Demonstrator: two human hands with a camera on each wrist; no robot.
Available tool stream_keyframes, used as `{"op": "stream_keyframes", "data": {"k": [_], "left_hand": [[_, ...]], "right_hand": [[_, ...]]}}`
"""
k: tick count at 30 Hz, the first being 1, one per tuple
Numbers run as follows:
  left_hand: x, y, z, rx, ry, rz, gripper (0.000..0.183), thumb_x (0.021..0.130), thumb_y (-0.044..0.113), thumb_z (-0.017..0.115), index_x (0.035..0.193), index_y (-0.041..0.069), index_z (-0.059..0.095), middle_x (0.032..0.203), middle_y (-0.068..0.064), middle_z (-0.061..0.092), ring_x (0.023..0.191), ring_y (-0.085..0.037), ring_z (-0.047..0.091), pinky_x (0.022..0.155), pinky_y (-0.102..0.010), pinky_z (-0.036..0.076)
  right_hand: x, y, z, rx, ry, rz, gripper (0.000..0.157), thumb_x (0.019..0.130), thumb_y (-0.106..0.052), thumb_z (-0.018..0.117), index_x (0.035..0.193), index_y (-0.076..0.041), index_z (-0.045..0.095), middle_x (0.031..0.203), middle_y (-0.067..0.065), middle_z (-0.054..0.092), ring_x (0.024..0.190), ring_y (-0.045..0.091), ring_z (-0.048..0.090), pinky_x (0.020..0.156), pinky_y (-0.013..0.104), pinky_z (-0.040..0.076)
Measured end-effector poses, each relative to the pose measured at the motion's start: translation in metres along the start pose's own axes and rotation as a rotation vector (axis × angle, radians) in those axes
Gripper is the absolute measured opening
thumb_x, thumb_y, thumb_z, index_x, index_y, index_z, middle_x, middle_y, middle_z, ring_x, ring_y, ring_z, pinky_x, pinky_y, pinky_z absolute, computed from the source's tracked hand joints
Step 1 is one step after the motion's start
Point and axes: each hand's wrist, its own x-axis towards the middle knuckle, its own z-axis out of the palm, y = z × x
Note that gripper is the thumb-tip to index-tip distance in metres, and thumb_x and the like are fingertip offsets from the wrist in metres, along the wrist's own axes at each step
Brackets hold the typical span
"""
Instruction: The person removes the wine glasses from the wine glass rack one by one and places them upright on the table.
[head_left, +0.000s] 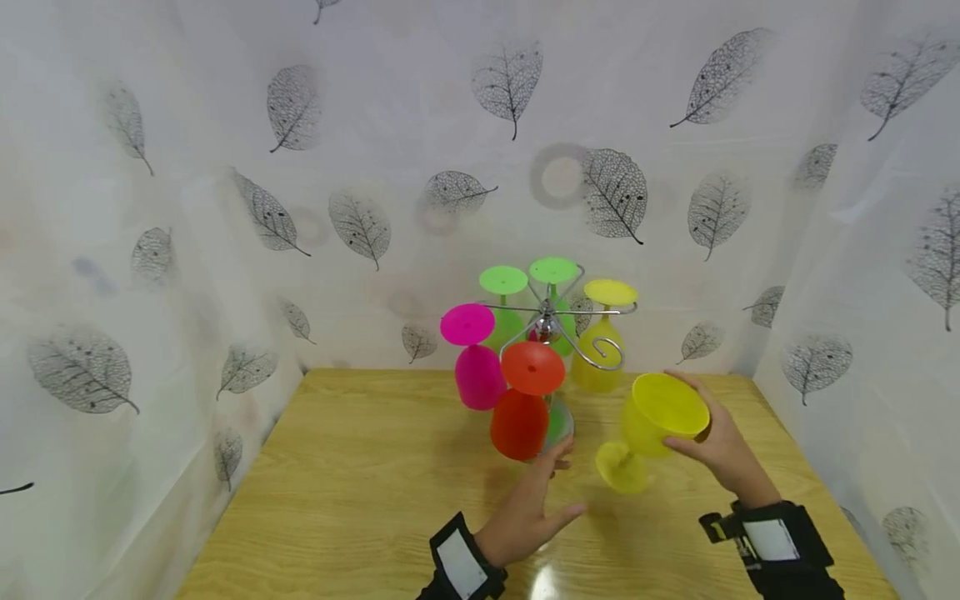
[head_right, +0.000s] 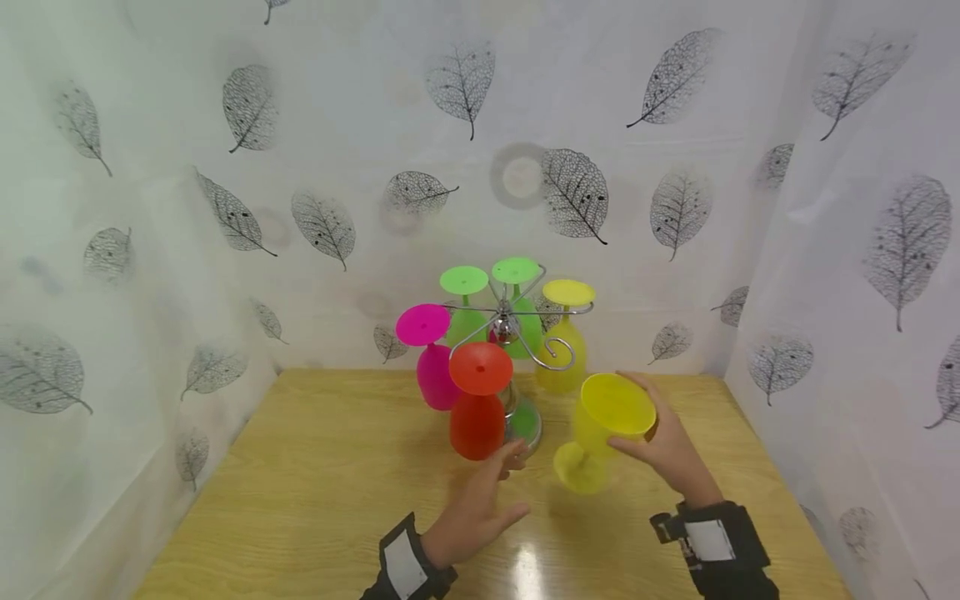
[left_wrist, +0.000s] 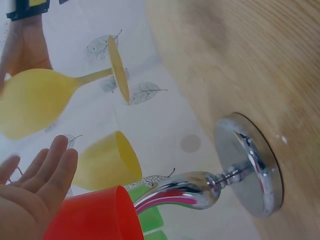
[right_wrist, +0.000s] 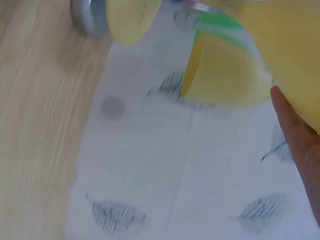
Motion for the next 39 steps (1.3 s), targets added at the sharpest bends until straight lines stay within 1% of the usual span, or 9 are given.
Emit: {"op": "stream_keyframes", "data": {"k": [3, 5, 11, 15, 18, 20, 26, 33, 39], "left_hand": [[-0.002, -0.003, -0.001, 0.112, 0.016, 0.082, 0.058, 0.094, 0.029, 0.056, 0.143, 0.013, 0.03, 0.14, -0.009, 0.046, 0.117, -0.019, 0.053, 0.098, -0.031, 0.048], [-0.003, -0.004, -0.001, 0.163, 0.015, 0.111, 0.052, 0.094, 0.029, 0.055, 0.14, 0.012, 0.036, 0.136, -0.007, 0.049, 0.119, -0.017, 0.052, 0.099, -0.03, 0.048], [-0.003, -0.004, -0.003, 0.181, -0.009, 0.111, 0.047, 0.095, 0.029, 0.054, 0.138, 0.013, 0.04, 0.136, -0.001, 0.049, 0.126, -0.014, 0.048, 0.103, -0.029, 0.045], [-0.002, -0.005, -0.003, 0.169, -0.017, 0.1, 0.047, 0.095, 0.029, 0.054, 0.138, 0.015, 0.04, 0.137, 0.0, 0.049, 0.128, -0.014, 0.047, 0.103, -0.029, 0.045], [-0.002, -0.006, -0.002, 0.182, -0.011, 0.117, 0.047, 0.095, 0.027, 0.055, 0.137, 0.014, 0.04, 0.136, -0.001, 0.049, 0.128, -0.014, 0.047, 0.104, -0.029, 0.045], [-0.002, -0.007, -0.001, 0.193, -0.007, 0.132, 0.047, 0.094, 0.026, 0.055, 0.137, 0.013, 0.04, 0.136, -0.002, 0.05, 0.128, -0.014, 0.047, 0.104, -0.029, 0.044], [-0.002, -0.009, 0.0, 0.196, -0.014, 0.119, 0.047, 0.094, 0.025, 0.055, 0.137, 0.012, 0.041, 0.137, -0.002, 0.049, 0.129, -0.014, 0.046, 0.105, -0.029, 0.044], [-0.003, -0.009, 0.001, 0.199, -0.022, 0.107, 0.046, 0.095, 0.027, 0.054, 0.137, 0.011, 0.041, 0.138, -0.001, 0.048, 0.129, -0.014, 0.046, 0.105, -0.029, 0.044], [-0.004, -0.011, 0.003, 0.197, -0.017, 0.106, 0.046, 0.095, 0.026, 0.055, 0.137, 0.013, 0.041, 0.138, -0.001, 0.047, 0.13, -0.014, 0.045, 0.105, -0.029, 0.044]], "right_hand": [[0.009, 0.013, -0.02, -0.096, 0.079, 0.063, 0.078, 0.08, 0.011, 0.063, 0.146, -0.009, 0.026, 0.118, -0.014, 0.047, 0.097, -0.003, 0.053, 0.075, 0.01, 0.051], [0.014, 0.024, -0.03, -0.143, 0.106, 0.092, 0.076, 0.083, 0.007, 0.062, 0.146, -0.011, 0.024, 0.117, -0.015, 0.045, 0.097, -0.004, 0.052, 0.075, 0.009, 0.051], [0.025, 0.06, -0.044, -0.28, 0.194, 0.151, 0.076, 0.085, -0.007, 0.067, 0.147, -0.011, 0.024, 0.117, -0.02, 0.04, 0.097, -0.008, 0.047, 0.076, 0.003, 0.046], [0.029, 0.081, -0.046, -0.33, 0.275, 0.188, 0.078, 0.083, -0.014, 0.071, 0.146, -0.009, 0.025, 0.124, -0.003, 0.042, 0.098, -0.009, 0.043, 0.078, -0.001, 0.04], [0.029, 0.095, -0.047, -0.342, 0.324, 0.228, 0.08, 0.083, -0.017, 0.071, 0.146, -0.006, 0.023, 0.13, 0.015, 0.039, 0.097, -0.01, 0.041, 0.076, -0.002, 0.038], [0.029, 0.104, -0.047, -0.353, 0.35, 0.251, 0.081, 0.083, -0.018, 0.071, 0.146, -0.004, 0.022, 0.132, 0.021, 0.037, 0.096, -0.01, 0.039, 0.075, -0.001, 0.036], [0.029, 0.121, -0.045, -0.353, 0.388, 0.282, 0.081, 0.083, -0.018, 0.072, 0.144, 0.001, 0.022, 0.132, 0.021, 0.038, 0.095, -0.01, 0.039, 0.075, -0.001, 0.035], [0.031, 0.126, -0.043, -0.328, 0.431, 0.295, 0.079, 0.081, -0.014, 0.073, 0.142, 0.001, 0.024, 0.129, 0.017, 0.04, 0.095, -0.007, 0.04, 0.075, 0.001, 0.035], [0.03, 0.132, -0.046, -0.337, 0.413, 0.282, 0.08, 0.081, -0.014, 0.072, 0.142, 0.001, 0.023, 0.129, 0.019, 0.039, 0.096, -0.005, 0.041, 0.075, 0.001, 0.035]]}}
